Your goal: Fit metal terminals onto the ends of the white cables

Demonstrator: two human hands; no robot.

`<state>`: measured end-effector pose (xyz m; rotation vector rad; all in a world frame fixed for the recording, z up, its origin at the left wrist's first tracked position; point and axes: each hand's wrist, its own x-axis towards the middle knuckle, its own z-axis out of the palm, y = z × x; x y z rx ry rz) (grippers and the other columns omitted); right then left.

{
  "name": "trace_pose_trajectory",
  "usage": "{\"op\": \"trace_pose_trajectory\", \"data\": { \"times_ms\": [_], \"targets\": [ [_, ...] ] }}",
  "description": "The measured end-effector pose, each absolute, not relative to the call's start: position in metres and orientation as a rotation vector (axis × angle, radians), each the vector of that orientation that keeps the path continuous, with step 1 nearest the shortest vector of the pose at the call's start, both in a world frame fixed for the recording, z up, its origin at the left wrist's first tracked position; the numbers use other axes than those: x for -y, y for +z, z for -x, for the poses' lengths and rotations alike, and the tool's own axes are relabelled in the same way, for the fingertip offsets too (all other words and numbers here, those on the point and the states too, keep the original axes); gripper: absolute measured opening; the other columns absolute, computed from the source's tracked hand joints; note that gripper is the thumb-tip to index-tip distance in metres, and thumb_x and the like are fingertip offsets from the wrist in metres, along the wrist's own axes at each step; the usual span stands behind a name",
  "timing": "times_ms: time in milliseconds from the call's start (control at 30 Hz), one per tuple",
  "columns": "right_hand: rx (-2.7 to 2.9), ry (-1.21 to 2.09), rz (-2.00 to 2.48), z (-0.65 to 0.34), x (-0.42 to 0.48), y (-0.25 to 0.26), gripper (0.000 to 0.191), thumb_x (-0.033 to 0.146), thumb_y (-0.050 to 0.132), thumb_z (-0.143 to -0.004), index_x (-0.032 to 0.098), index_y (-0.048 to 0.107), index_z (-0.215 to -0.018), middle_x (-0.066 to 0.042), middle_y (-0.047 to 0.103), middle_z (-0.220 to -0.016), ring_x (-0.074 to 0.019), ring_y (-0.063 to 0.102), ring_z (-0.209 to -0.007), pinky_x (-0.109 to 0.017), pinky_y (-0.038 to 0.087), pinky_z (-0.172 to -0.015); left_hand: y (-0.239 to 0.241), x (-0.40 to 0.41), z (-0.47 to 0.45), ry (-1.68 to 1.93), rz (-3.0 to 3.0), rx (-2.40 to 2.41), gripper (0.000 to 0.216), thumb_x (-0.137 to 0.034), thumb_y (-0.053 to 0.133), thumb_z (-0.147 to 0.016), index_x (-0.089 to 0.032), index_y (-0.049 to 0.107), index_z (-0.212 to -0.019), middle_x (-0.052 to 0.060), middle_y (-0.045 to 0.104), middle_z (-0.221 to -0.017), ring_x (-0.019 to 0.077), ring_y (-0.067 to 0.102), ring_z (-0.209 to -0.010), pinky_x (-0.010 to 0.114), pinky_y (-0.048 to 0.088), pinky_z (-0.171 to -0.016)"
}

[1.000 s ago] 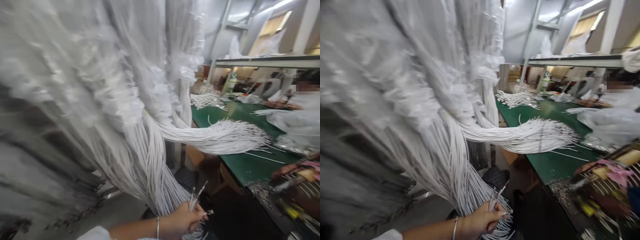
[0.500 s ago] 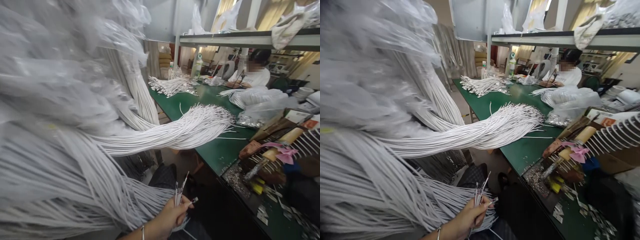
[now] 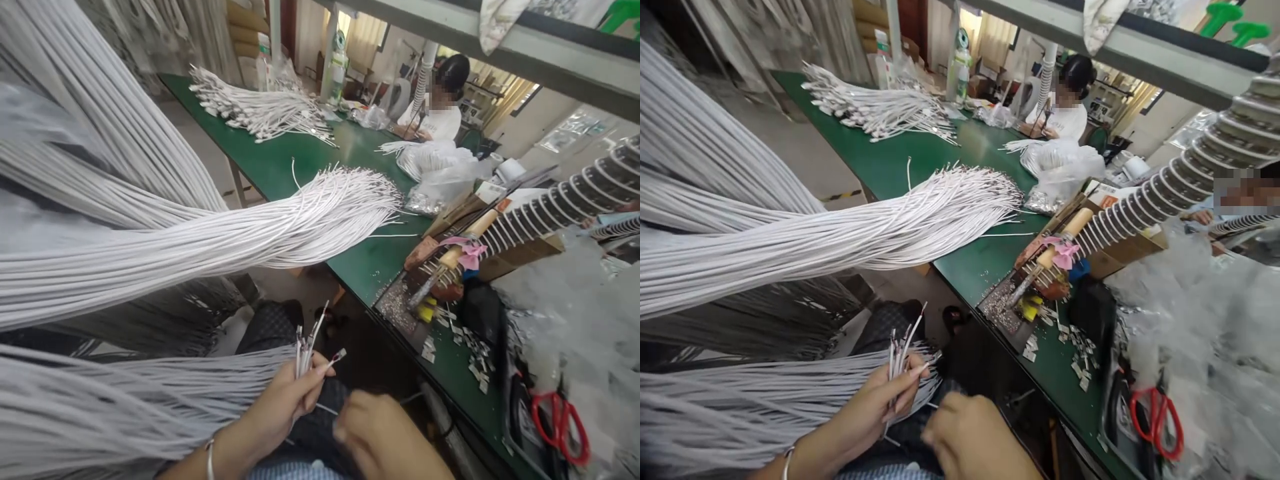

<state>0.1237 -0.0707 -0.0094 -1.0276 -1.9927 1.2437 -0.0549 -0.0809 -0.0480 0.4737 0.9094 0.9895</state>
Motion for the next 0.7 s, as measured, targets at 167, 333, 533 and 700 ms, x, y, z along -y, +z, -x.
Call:
{"op": "trace_pose_trajectory", "data": {
  "times_ms": [167,333,533,700],
  "targets": [
    [1.787,1.134,1.264,-0.138,0.075,-0.027,0.019,0.025,0.047,-0.089,0.019,0.064,-0.087,-0.001,0.056,-0.070,-0.0145,0.054,-0.065,-0.025,0.042,-0.057,-0.051,0.084,0.040,0.874,-0.487,-0.916,0.029,-0.040,0.066,-0.072,-0.014,0.054,-0.078,-0.008,0.040,-0.050,0.0050,0.031,-0.045,0.019,0.021,-0.043],
    [1.492,1.261,1.243,-0.128,0.070,-0.039,0.012,0.028,0.053,-0.084,0.019,0.060,-0.080,0.002,0.050,-0.070,-0.0116,0.048,-0.061,-0.023,0.039,-0.055,-0.058,0.096,0.036,0.799,-0.604,-0.930,0.027,-0.040,0.060,-0.077,-0.016,0.053,-0.083,-0.006,0.045,-0.056,0.0068,0.036,-0.049,0.020,0.026,-0.047],
    [1.454,1.408,1.151,-0.116,0.067,-0.034,0.021,0.029,0.051,-0.085,0.017,0.053,-0.068,0.003,0.045,-0.064,-0.0109,0.043,-0.057,-0.023,0.035,-0.054,-0.047,0.102,0.050,0.836,-0.716,-1.001,0.026,-0.041,0.057,-0.079,-0.016,0.055,-0.078,-0.006,0.041,-0.058,0.0081,0.033,-0.051,0.022,0.027,-0.050],
    [1.414,1.366,1.106,-0.119,0.074,-0.023,0.016,0.030,0.048,-0.087,0.019,0.055,-0.077,0.002,0.045,-0.069,-0.0122,0.043,-0.060,-0.024,0.036,-0.056,-0.029,0.085,0.053,0.900,-0.859,-1.023,0.024,-0.037,0.060,-0.076,-0.015,0.057,-0.068,-0.004,0.043,-0.057,0.0099,0.037,-0.055,0.023,0.030,-0.054]
  ]
}}
